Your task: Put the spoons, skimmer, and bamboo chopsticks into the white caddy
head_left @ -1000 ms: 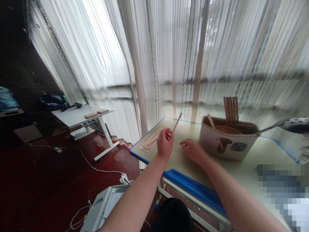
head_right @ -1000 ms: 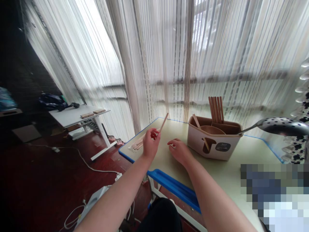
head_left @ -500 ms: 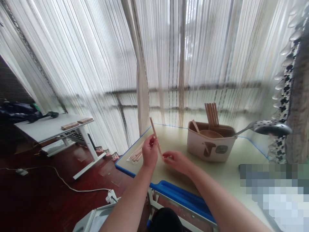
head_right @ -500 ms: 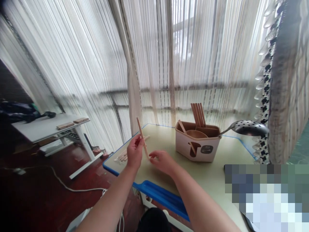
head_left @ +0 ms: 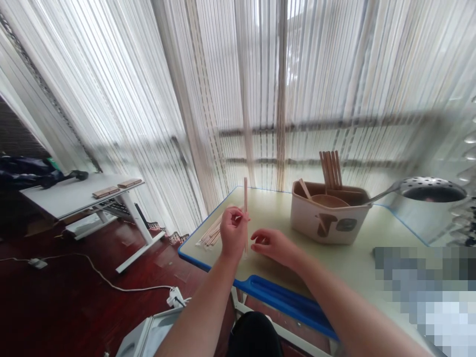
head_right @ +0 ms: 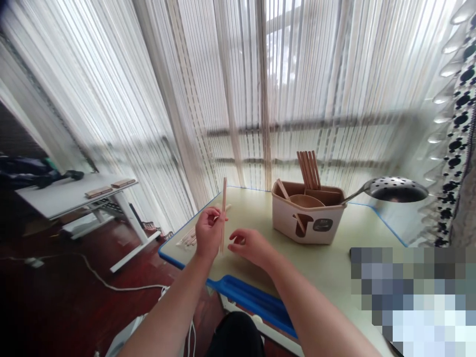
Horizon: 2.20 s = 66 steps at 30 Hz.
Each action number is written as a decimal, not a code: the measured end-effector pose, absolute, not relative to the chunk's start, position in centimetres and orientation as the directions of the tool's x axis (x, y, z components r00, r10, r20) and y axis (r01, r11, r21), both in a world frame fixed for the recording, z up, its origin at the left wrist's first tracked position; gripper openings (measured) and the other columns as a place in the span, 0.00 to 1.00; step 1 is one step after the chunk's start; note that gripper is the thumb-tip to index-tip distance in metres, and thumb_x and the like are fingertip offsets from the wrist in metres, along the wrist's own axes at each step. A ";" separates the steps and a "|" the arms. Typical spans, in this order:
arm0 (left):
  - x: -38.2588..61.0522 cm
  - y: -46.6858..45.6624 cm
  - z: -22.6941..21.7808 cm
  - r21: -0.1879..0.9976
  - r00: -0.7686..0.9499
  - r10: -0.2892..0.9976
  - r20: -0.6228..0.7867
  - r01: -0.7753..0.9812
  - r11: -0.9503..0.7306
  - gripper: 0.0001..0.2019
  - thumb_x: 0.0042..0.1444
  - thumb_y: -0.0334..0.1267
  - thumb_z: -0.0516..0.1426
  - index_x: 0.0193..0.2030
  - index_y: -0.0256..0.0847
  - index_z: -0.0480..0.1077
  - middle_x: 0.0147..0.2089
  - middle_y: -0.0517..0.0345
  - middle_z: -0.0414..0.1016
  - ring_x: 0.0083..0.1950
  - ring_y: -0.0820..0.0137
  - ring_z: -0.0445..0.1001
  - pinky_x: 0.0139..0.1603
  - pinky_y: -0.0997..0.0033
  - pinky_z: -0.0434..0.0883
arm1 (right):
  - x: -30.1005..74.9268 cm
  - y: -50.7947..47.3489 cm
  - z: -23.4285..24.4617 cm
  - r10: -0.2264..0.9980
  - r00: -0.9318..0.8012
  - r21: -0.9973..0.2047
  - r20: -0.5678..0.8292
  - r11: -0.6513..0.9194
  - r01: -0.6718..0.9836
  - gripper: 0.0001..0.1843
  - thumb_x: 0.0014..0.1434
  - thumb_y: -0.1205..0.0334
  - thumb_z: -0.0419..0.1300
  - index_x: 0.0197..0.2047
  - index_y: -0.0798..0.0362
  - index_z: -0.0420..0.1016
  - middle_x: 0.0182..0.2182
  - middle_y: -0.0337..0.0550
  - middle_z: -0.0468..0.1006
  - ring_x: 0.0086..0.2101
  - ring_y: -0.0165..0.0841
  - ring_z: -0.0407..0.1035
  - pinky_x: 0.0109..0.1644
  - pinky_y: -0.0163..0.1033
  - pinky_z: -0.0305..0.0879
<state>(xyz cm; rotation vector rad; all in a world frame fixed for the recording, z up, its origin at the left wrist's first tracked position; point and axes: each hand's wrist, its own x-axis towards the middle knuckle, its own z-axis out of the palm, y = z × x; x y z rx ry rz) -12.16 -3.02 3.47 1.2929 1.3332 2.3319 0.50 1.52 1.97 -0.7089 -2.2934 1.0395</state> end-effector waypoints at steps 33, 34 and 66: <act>-12.6 -2.8 3.4 0.805 -0.682 0.526 0.508 0.158 -0.572 0.13 0.48 0.42 0.60 0.31 0.41 0.59 0.26 0.65 0.67 0.33 0.71 0.76 0.37 0.71 0.72 | 0.4 0.0 3.6 0.515 -0.857 -0.978 -0.006 0.174 0.111 0.14 0.51 0.62 0.59 0.41 0.55 0.75 0.31 0.41 0.78 0.31 0.29 0.67 0.36 0.35 0.63; -12.6 -2.8 3.3 0.802 -0.679 0.529 0.510 0.152 -0.577 0.13 0.48 0.42 0.60 0.32 0.41 0.59 0.27 0.65 0.67 0.33 0.71 0.76 0.37 0.70 0.72 | 0.4 0.1 3.6 0.521 -0.853 -0.974 -0.006 0.190 0.122 0.13 0.51 0.62 0.58 0.41 0.55 0.75 0.31 0.42 0.78 0.30 0.29 0.67 0.36 0.34 0.63; -11.5 -2.1 5.5 0.288 -0.170 0.334 0.927 0.893 -0.346 0.09 0.57 0.38 0.54 0.38 0.40 0.74 0.38 0.52 0.73 0.41 0.67 0.72 0.45 0.62 0.70 | 8.4 1.8 10.0 0.264 -0.052 -0.212 0.963 0.865 0.455 0.15 0.54 0.68 0.51 0.45 0.53 0.70 0.30 0.41 0.72 0.27 0.28 0.65 0.33 0.33 0.63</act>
